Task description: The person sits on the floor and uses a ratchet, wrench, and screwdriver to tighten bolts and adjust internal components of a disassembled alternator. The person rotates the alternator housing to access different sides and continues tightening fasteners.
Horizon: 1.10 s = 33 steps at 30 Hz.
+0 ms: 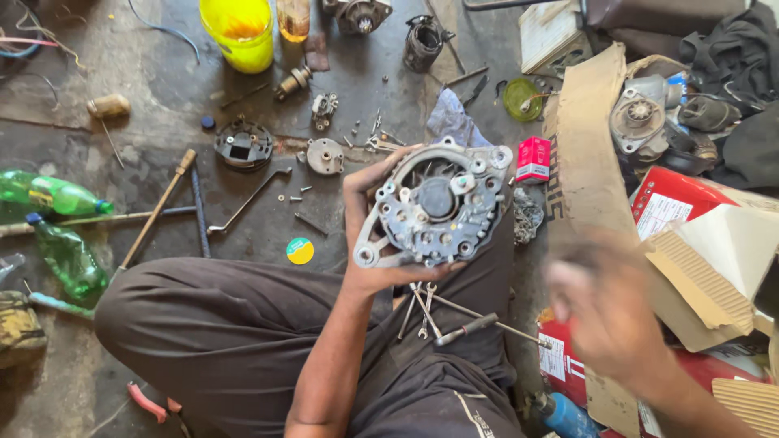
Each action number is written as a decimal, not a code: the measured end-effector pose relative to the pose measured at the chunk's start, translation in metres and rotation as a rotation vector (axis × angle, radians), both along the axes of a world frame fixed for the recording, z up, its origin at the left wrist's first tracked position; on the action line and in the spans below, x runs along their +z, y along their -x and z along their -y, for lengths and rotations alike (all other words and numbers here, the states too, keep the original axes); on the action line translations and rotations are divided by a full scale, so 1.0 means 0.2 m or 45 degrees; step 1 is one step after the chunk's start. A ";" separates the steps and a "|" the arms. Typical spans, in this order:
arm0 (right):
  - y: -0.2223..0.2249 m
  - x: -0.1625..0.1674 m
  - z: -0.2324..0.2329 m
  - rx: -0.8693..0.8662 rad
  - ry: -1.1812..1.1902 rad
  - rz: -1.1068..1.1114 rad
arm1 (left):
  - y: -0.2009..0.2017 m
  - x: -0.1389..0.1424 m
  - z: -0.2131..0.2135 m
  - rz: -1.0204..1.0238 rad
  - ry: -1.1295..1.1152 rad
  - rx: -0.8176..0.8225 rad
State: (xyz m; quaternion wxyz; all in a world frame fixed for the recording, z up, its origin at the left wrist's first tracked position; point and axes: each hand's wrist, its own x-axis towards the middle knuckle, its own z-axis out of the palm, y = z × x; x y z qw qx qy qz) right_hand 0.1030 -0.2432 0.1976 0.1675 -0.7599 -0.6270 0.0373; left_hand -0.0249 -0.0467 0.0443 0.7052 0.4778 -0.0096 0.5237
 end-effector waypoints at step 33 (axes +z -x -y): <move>-0.09 -0.24 0.30 -0.386 -0.630 -1.313 | -0.10 -0.12 0.00 -0.217 0.155 0.041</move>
